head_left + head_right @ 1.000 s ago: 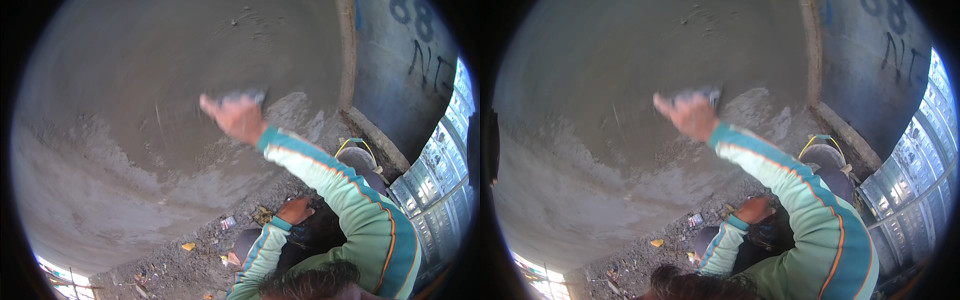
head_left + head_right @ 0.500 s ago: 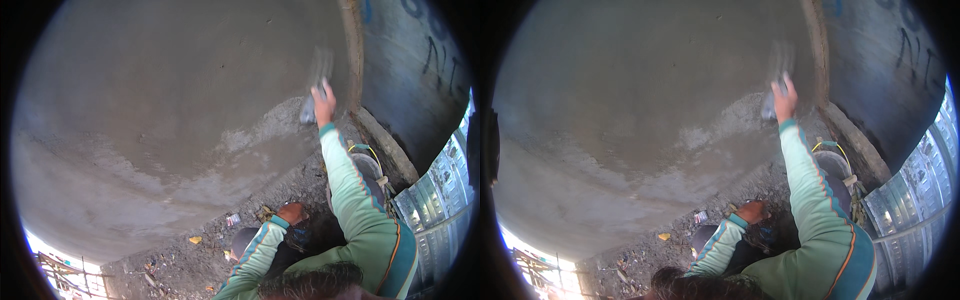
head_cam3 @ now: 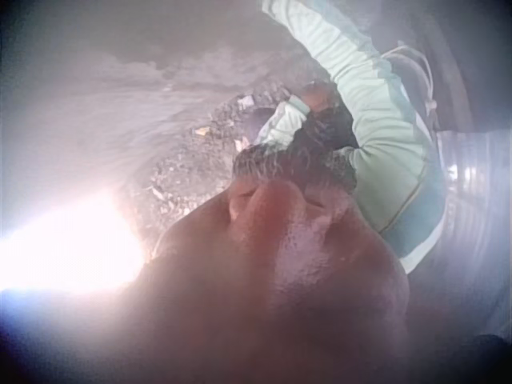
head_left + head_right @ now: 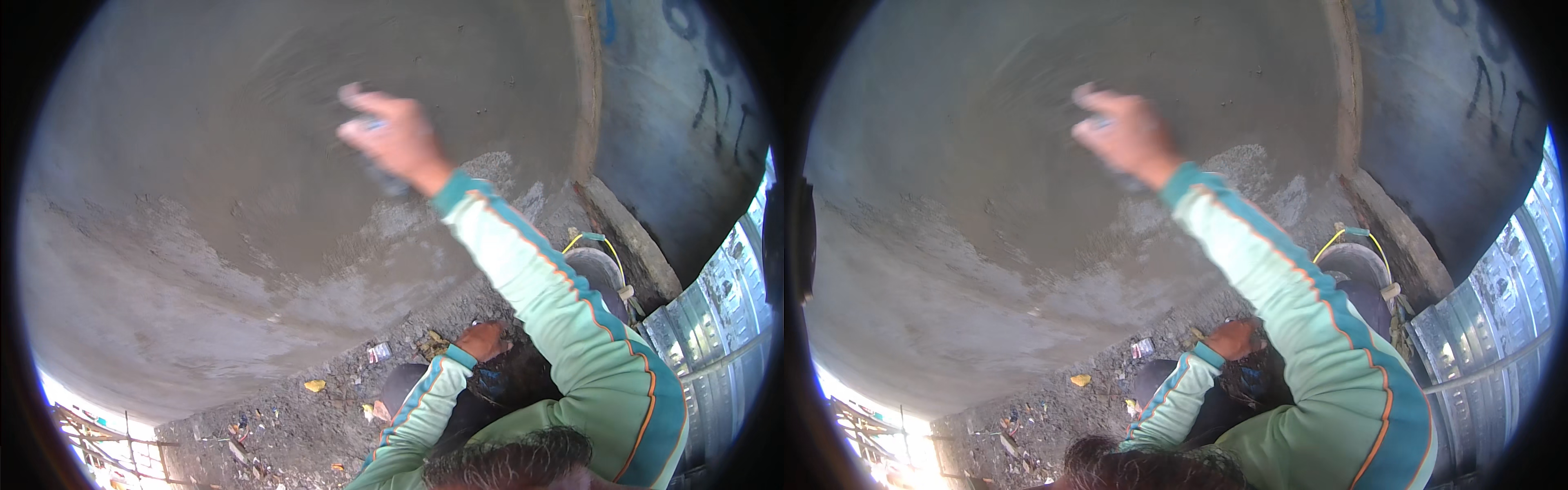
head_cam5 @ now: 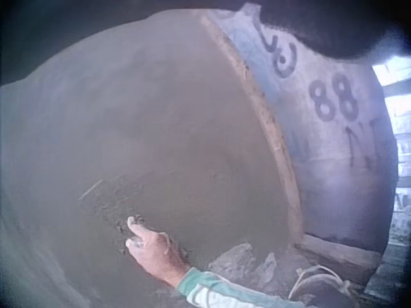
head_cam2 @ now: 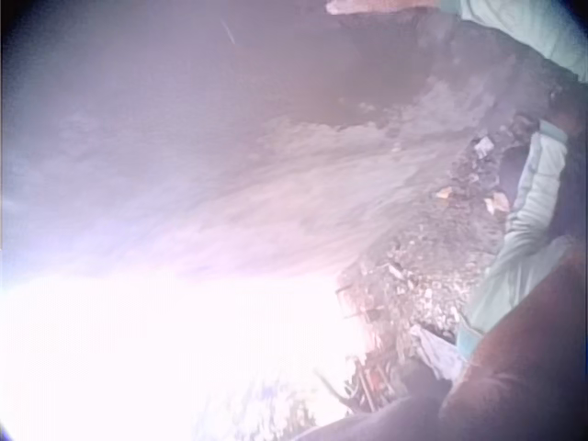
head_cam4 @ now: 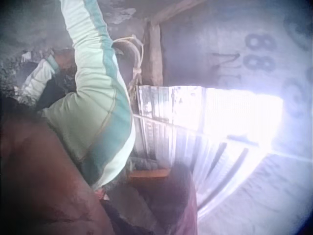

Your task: The person scoops wet cement from a bucket using a trowel and applies it to a curved wall. They use a trowel to spread and smooth the cement across the surface, repeatedly dipping the tool into the bucket to gather more material.

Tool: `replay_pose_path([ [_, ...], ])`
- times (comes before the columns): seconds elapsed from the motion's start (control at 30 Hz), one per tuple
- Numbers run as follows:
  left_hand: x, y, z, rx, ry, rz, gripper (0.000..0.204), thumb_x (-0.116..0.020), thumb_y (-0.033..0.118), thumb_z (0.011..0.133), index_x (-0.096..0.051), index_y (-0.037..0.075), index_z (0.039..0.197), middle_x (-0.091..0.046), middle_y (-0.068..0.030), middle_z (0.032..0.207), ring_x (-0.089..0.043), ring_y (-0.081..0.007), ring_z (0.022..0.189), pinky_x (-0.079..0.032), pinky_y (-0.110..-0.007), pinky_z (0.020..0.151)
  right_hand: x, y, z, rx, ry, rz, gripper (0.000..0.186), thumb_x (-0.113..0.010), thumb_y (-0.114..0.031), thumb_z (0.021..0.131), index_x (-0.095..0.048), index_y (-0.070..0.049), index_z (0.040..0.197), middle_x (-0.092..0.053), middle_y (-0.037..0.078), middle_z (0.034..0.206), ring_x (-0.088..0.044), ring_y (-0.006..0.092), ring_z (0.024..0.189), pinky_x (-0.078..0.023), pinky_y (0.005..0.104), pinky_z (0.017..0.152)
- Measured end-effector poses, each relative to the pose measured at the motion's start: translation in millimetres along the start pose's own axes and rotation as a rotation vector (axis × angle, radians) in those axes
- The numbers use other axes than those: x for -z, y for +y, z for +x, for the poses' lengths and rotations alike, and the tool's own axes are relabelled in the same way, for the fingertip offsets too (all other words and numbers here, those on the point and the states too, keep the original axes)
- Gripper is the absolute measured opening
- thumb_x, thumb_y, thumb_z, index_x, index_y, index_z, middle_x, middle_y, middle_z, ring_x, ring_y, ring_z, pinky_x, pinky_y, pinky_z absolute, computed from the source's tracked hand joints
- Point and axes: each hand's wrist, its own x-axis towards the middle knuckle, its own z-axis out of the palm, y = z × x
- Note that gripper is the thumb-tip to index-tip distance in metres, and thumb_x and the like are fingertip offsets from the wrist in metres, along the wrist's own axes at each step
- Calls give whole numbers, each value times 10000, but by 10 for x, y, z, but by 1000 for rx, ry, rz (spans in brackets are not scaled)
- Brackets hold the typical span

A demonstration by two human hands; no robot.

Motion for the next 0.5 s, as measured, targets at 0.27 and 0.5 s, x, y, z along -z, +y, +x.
replay_pose_path([
  [0.27,-2,-184,-85,-78,202,-7,620,-696,415,908,-573,-5,1347,-693,-300,1173,-679,-453,1093,-533,-543,946,-1422,-57,-533,699,-361,-956,491,-515,-143,980,-568,-100,1467,-549,-10,587,-510,129,473,-431,344,463],
  [0.5,100,-164,-243,12,124,-68,606,-702,394,924,-553,-11,1350,-680,-288,1218,-658,-460,1134,-516,-539,975,413,-100,656,337,475,-865,573,-703,-254,901,-575,-187,1455,-760,132,898,-738,363,772,-586,480,685],
])
